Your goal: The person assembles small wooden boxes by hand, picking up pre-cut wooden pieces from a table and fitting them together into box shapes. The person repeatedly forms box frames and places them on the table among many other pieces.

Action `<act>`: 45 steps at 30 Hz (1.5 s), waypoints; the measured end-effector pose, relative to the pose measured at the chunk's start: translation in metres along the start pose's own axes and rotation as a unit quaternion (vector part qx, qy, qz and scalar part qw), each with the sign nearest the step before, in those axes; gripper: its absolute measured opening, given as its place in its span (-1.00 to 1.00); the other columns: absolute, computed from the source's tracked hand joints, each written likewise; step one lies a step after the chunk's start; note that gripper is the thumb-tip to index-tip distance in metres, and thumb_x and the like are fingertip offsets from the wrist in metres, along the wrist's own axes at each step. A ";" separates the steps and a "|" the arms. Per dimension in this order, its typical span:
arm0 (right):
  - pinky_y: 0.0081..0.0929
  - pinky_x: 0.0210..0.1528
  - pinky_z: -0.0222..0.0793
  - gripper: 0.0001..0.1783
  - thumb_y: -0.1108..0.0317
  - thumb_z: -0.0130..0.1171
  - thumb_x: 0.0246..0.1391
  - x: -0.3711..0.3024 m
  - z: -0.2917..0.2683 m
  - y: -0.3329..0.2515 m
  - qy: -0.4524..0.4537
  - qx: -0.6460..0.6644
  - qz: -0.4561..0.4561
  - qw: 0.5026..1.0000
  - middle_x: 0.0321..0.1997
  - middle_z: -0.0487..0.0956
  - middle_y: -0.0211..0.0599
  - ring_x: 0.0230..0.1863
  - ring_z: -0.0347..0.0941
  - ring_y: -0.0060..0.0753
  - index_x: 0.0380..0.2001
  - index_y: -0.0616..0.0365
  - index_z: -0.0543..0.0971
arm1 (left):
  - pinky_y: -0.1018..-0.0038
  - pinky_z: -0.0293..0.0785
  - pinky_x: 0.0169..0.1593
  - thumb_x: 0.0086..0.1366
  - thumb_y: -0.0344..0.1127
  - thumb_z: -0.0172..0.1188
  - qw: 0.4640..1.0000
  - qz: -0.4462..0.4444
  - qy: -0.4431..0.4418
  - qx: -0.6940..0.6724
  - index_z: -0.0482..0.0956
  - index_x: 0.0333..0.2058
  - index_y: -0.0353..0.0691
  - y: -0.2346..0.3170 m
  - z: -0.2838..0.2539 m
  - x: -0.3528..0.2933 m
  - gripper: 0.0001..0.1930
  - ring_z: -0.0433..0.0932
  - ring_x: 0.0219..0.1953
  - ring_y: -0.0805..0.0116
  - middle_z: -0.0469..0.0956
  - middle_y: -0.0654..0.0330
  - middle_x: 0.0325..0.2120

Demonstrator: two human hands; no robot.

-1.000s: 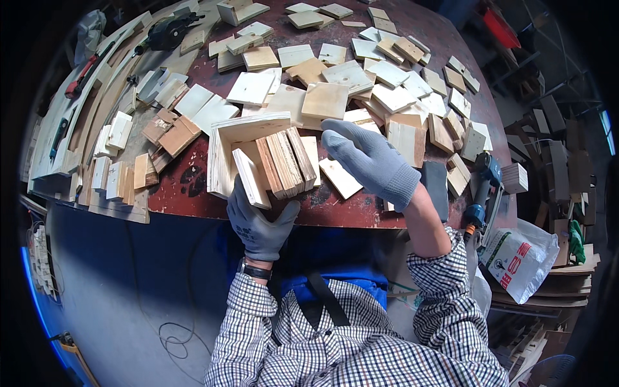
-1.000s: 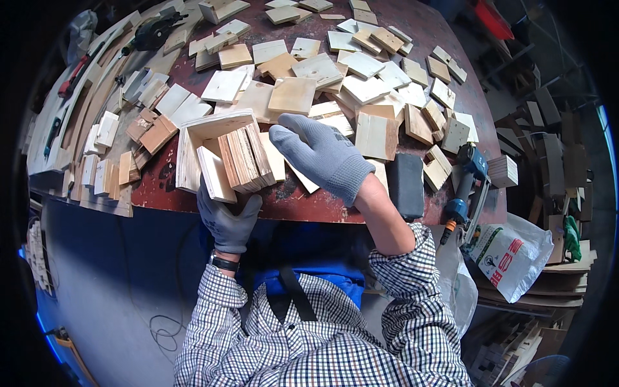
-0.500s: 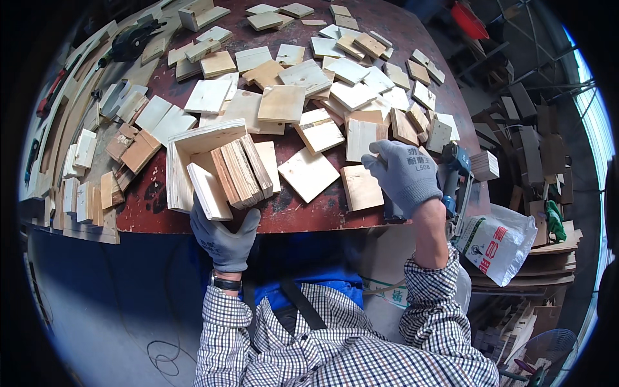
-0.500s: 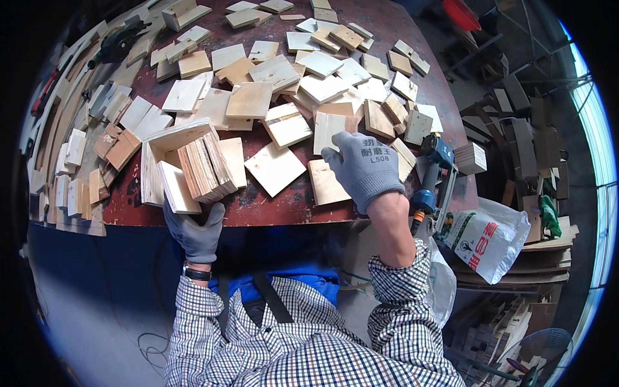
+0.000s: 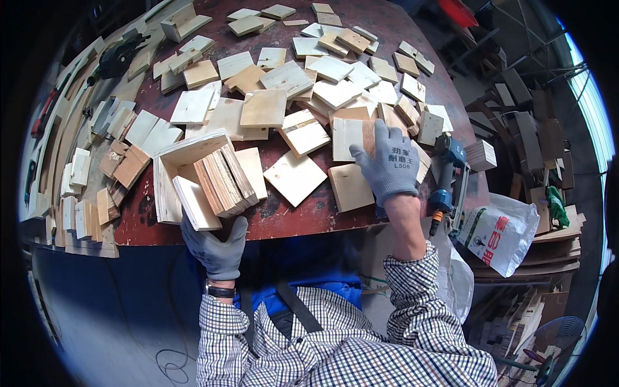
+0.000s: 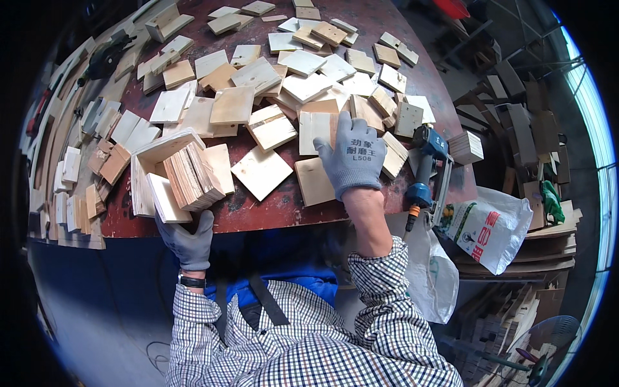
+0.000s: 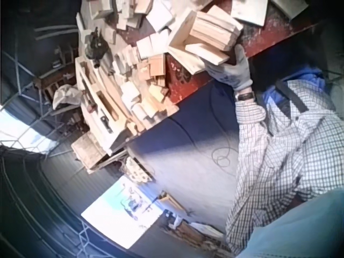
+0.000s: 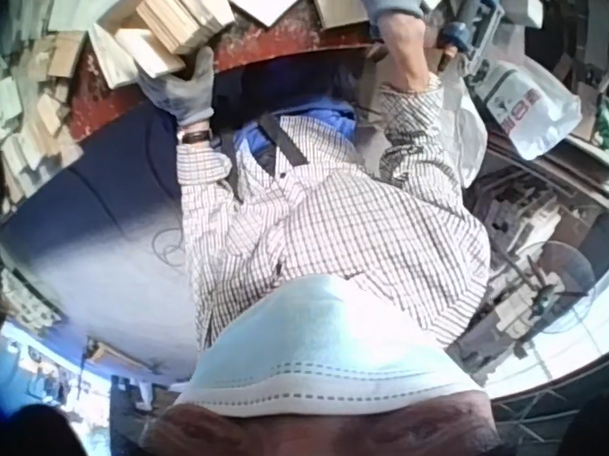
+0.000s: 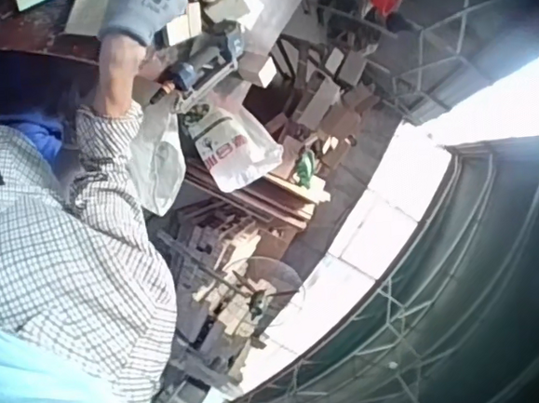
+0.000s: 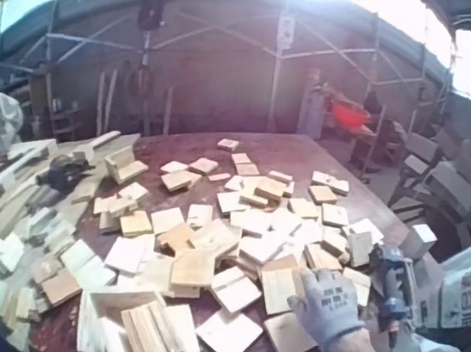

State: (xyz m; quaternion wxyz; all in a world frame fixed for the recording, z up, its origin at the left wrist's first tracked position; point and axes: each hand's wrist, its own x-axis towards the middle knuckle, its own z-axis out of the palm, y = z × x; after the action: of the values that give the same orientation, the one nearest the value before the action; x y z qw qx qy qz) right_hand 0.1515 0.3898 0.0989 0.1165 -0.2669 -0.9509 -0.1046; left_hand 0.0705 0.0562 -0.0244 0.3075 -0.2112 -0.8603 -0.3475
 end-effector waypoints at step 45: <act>-0.12 0.04 0.36 -0.06 -0.36 0.46 -0.07 -0.048 -0.004 -0.088 -0.010 0.107 -0.205 0.973 -0.01 0.51 -0.16 0.10 0.44 -0.13 0.18 0.12 0.50 | -0.08 0.46 0.20 0.14 0.46 0.41 1.000 -0.005 -0.006 0.018 0.29 0.34 -0.46 -0.001 -0.002 0.001 0.14 0.52 0.14 -0.25 0.47 -0.23 0.19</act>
State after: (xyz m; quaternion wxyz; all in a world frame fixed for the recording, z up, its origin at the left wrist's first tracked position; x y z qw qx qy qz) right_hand 0.1453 0.2914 0.0775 0.1113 -0.0530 -0.9921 -0.0214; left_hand 0.0695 0.0542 -0.0231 0.3043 -0.2034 -0.8691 -0.3327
